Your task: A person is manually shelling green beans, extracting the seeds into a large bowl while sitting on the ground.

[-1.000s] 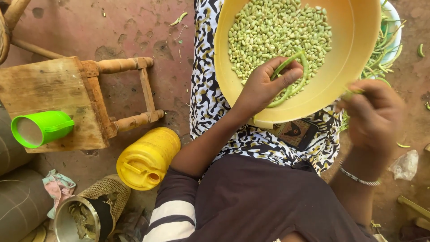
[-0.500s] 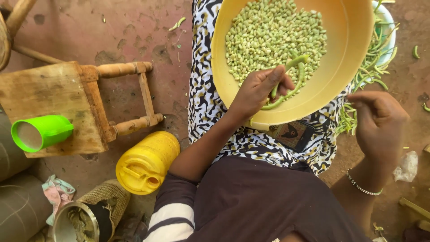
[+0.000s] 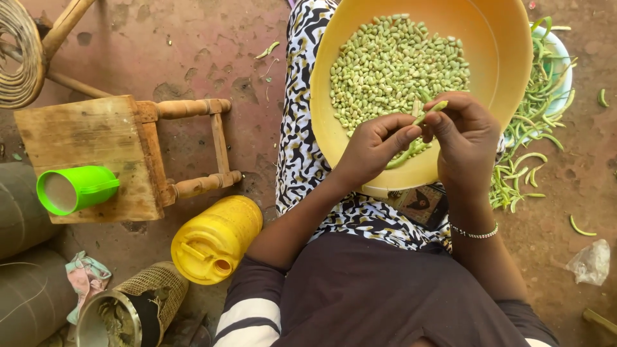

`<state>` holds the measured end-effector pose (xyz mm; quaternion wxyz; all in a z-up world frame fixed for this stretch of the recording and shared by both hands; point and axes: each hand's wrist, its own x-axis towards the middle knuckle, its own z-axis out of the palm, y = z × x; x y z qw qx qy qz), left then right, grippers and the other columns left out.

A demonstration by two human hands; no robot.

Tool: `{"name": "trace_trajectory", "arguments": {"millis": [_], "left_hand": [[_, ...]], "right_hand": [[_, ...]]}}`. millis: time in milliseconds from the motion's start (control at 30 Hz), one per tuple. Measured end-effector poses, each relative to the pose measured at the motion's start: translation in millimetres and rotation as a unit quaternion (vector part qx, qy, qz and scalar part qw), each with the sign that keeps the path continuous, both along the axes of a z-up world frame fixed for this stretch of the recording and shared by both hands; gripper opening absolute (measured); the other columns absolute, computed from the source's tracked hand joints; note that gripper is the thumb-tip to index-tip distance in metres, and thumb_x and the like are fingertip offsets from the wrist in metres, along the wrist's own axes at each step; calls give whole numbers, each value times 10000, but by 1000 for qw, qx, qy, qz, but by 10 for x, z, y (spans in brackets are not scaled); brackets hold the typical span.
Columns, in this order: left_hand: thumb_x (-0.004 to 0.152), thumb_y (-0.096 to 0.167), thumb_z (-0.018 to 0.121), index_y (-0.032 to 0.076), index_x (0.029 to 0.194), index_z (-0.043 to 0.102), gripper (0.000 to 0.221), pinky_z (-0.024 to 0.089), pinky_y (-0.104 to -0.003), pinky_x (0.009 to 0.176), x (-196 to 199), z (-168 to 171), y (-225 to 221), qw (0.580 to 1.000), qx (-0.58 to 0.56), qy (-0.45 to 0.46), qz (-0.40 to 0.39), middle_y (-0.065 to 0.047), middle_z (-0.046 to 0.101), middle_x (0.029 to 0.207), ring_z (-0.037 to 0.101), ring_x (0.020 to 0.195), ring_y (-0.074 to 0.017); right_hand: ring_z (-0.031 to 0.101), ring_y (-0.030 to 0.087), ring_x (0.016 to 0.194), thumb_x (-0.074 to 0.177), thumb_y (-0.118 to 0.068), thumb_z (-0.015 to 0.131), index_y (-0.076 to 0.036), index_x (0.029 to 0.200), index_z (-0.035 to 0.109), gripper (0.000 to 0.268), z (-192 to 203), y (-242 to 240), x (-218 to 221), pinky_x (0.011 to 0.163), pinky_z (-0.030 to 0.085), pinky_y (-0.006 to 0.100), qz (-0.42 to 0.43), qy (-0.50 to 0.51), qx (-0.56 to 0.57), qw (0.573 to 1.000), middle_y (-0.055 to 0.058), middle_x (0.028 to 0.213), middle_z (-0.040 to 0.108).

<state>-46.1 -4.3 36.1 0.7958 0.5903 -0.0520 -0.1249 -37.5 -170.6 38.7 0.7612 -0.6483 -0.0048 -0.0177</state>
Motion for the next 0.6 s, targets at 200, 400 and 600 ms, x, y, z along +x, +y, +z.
{"name": "trace_trajectory", "arguments": {"millis": [200,400,600], "left_hand": [[1109,275,590,133,984,752,248,581,-366,784,49,2,-16,986,137,-99,3,-52,710,734,694,736,-243],[1126,297,558,89,928,730,335,396,-140,479,85,-88,37,971,-146,130,-138,32,579,603,471,532,4],[1143,273,529,49,935,691,346,343,-109,453,-6,-274,15,904,-283,258,-190,78,480,576,393,492,35]], "right_hand": [[775,207,831,1082,-232,687,36,1117,627,277,-296,-78,51,669,600,216,7,88,101,991,184,967,688],[667,184,498,1052,-204,686,47,1061,594,268,-394,-50,-9,567,617,246,38,135,253,957,254,878,661],[722,280,475,1049,-177,671,52,1032,592,243,-750,-151,-44,479,637,321,65,119,295,946,277,875,635]]}}
